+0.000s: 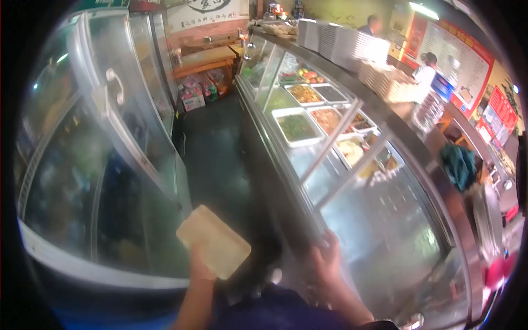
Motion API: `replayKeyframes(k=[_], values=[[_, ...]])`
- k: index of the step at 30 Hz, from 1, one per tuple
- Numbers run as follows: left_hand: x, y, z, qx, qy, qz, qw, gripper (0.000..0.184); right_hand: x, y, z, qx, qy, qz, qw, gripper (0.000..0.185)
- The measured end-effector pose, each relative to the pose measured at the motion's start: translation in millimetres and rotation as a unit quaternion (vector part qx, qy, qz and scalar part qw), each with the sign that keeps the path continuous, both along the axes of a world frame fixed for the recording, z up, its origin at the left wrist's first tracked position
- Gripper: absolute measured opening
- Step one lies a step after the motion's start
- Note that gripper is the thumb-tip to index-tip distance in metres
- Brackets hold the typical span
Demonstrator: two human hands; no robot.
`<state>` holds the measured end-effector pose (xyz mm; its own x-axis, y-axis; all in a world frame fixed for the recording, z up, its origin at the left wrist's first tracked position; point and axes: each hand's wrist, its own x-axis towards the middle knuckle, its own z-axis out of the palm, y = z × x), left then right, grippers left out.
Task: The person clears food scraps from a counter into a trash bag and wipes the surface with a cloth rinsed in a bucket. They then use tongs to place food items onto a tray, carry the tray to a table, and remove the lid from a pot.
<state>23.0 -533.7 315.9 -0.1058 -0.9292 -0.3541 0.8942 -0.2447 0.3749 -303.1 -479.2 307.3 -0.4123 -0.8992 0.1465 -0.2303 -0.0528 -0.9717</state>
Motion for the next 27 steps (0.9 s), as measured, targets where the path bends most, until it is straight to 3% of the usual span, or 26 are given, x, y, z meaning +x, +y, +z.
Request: replayKeyframes(k=[2,4,5,7,11,14,17,22,25,27], values=[[16.1,-46.6,-9.6,0.033,-0.065,0.032,0.997,0.051,-18.5,-87.2,-22.0,0.0,0.001,0.026,1.0,0.072],[27.3,-74.0,-23.9,0.068,-0.097,0.096,0.988,0.052,-5.6,-151.5,15.6,-0.018,-0.09,-0.047,0.995,0.077],[29.5,-91.4,-23.1,0.078,-0.092,0.098,0.988,0.052,-9.7,-183.1,14.1,-0.009,-0.084,-0.044,0.995,0.077],[28.7,-125.7,-19.9,0.092,-0.062,0.098,0.989,0.049,-21.3,-234.3,-1.5,-0.034,-0.036,-0.172,0.984,0.08],[15.9,-209.5,-45.7,0.109,-0.094,0.092,0.985,0.045,-46.6,-301.4,-23.8,-0.09,-0.075,-0.206,0.971,0.075],[10.4,-284.8,-70.2,0.15,-0.078,-0.016,0.985,0.043,-43.5,-329.9,-36.7,-0.136,-0.26,-0.284,0.913,0.066],[-8.5,-383.2,-66.4,0.16,-0.232,-0.074,0.957,0.042,-33.6,-337.5,-27.7,-0.091,-0.111,-0.344,0.928,0.077],[-11.1,-536.1,-78.4,0.157,-0.328,-0.24,0.9,0.035,-12.7,-416.8,-16.8,-0.093,-0.171,-0.432,0.881,0.075],[-10.7,-595.1,-61.3,0.092,-0.367,-0.323,0.867,0.034,-1.8,-487.2,-19.0,-0.088,-0.183,-0.376,0.904,0.078],[-13.6,-628.1,-54.1,0.055,-0.389,-0.315,0.864,0.035,6.5,-545.5,-16.3,-0.089,-0.195,-0.339,0.916,0.083]])
